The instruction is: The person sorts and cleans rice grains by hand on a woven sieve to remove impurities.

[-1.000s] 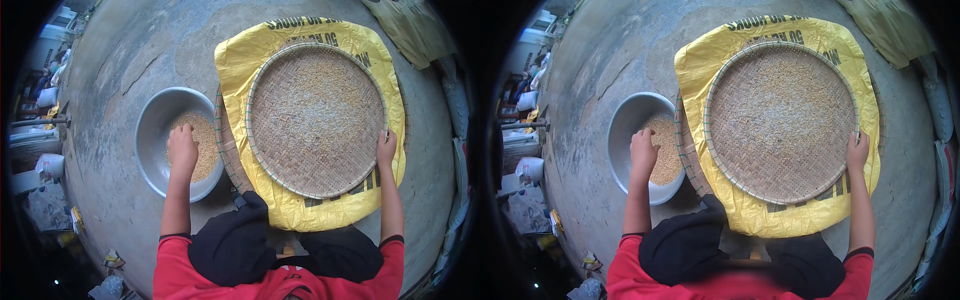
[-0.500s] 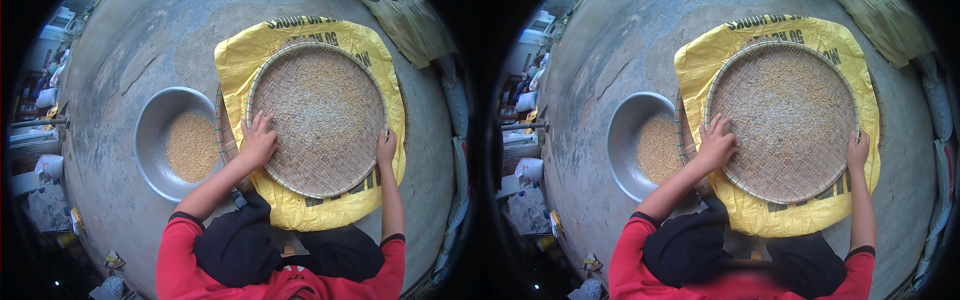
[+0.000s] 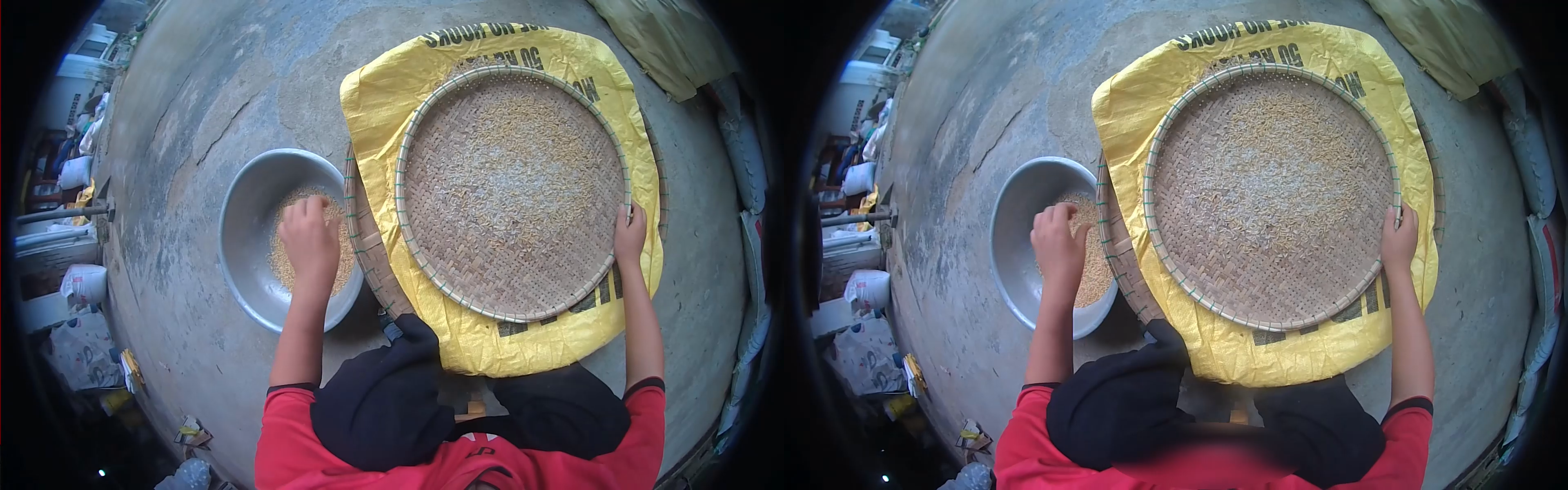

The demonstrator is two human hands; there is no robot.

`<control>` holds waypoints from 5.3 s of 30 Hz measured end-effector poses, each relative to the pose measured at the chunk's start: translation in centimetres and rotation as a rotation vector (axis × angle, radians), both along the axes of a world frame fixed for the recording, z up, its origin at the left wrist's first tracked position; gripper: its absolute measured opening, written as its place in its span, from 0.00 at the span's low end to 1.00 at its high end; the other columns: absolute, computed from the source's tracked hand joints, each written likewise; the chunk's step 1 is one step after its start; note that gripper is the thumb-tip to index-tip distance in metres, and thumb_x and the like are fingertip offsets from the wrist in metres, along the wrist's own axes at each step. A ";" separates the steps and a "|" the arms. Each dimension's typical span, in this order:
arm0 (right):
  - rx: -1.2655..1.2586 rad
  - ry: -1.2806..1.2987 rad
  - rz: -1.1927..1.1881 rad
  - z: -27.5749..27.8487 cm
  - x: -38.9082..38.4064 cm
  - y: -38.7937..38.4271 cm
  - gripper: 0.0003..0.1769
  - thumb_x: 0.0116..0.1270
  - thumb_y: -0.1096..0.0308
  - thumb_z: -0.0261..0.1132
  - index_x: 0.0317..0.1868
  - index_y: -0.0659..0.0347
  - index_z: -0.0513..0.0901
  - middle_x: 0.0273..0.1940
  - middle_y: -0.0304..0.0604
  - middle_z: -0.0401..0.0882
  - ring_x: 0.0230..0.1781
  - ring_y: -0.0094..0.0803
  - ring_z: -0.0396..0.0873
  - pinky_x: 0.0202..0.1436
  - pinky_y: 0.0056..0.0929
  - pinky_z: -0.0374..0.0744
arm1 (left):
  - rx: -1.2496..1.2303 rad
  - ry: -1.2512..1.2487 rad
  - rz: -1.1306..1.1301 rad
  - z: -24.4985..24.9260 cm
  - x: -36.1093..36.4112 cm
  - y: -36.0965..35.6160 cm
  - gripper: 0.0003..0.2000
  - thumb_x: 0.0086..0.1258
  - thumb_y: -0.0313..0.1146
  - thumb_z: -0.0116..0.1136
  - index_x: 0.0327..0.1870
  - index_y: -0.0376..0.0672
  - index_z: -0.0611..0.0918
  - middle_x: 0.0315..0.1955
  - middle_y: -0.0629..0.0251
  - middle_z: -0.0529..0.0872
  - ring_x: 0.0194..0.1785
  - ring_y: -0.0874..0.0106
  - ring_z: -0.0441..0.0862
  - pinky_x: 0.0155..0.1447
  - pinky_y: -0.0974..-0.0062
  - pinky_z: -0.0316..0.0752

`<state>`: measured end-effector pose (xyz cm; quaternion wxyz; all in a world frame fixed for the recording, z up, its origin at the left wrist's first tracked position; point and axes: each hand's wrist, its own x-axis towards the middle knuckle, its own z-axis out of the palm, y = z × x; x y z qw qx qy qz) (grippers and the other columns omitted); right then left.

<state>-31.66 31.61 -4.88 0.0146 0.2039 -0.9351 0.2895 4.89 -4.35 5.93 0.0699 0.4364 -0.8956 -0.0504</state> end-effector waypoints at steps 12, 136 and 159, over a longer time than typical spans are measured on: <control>-0.007 0.046 0.020 -0.2 0.0 0.0 0.19 0.66 0.61 0.53 0.48 0.69 0.73 0.43 0.54 0.73 0.46 0.47 0.72 0.51 0.36 0.69 | 0.387 0.196 -0.929 -5.9 -8.9 3.5 0.11 0.50 0.31 0.65 0.35 0.49 0.79 0.49 0.64 0.72 0.59 0.59 0.65 0.60 0.61 0.63; 0.000 0.006 -0.007 -0.3 -0.2 0.3 0.20 0.66 0.60 0.55 0.49 0.70 0.73 0.43 0.52 0.74 0.45 0.45 0.73 0.52 0.34 0.70 | 0.070 0.097 0.135 1.3 -0.3 -1.0 0.09 0.54 0.26 0.63 0.35 0.39 0.79 0.36 0.58 0.81 0.44 0.63 0.77 0.48 0.66 0.71; 0.013 0.071 0.019 0.2 0.1 -0.1 0.19 0.66 0.60 0.54 0.48 0.69 0.74 0.42 0.52 0.74 0.44 0.46 0.73 0.50 0.35 0.70 | 0.321 0.213 -0.677 -8.9 -8.9 9.5 0.10 0.51 0.32 0.65 0.32 0.45 0.76 0.58 0.59 0.66 0.66 0.54 0.56 0.64 0.44 0.53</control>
